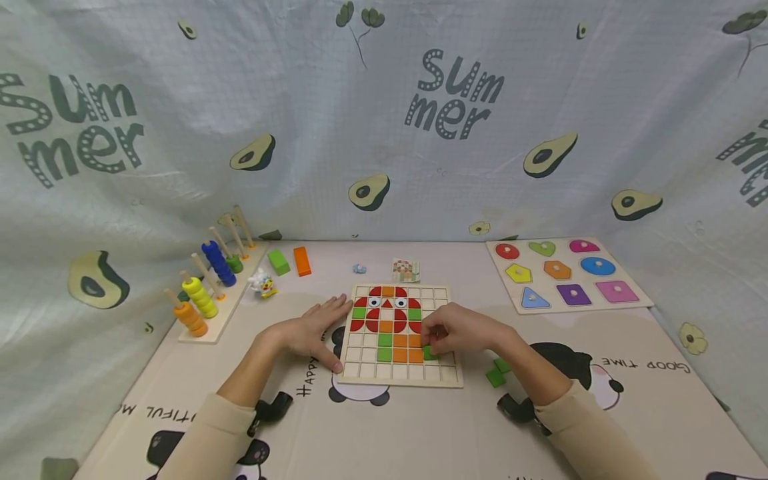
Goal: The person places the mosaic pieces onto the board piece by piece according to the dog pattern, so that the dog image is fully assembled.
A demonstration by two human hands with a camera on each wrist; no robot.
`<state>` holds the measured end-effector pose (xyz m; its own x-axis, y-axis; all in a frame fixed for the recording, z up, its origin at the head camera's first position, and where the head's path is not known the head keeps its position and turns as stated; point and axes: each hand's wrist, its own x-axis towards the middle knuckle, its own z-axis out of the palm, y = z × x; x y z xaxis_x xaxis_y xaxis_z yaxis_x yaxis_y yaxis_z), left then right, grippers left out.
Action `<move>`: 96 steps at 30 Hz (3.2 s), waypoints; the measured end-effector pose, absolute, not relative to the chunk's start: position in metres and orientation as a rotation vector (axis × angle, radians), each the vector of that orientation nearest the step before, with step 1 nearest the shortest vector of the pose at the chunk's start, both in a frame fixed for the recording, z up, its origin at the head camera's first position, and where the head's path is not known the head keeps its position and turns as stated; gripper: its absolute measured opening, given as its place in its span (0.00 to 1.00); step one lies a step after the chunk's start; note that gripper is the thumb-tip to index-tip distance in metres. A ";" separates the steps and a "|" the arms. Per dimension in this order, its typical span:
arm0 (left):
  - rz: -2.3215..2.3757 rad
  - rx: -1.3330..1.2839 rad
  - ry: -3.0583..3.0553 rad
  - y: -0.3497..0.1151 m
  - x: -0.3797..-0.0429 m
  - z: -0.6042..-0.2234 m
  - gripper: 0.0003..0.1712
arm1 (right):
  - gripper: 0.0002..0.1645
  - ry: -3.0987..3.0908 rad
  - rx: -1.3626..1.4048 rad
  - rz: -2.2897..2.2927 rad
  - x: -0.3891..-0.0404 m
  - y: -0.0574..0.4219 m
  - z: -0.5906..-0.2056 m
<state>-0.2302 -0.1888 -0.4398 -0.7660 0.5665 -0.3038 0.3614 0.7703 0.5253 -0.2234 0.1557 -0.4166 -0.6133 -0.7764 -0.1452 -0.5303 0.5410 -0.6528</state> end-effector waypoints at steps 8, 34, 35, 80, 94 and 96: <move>0.614 0.693 2.523 -0.189 -0.230 -0.440 0.74 | 0.04 2.377 -0.999 -0.767 -0.222 0.156 -0.420; 0.587 0.654 2.537 -0.187 -0.230 -0.440 0.74 | 0.07 2.498 -0.864 -0.605 -0.233 0.221 -0.418; 0.584 0.656 2.537 -0.187 -0.230 -0.440 0.74 | 0.07 2.500 -0.877 -0.611 -0.232 0.219 -0.417; 0.574 0.723 2.543 -0.188 -0.230 -0.440 0.74 | 0.13 2.559 -0.750 -0.601 -0.208 0.269 -0.417; 0.580 0.681 2.534 -0.189 -0.230 -0.442 0.73 | 0.06 2.450 -1.083 -0.861 -0.224 0.176 -0.398; 0.582 0.688 2.531 -0.189 -0.230 -0.442 0.73 | 0.07 2.430 -1.162 -0.826 -0.221 0.147 -0.399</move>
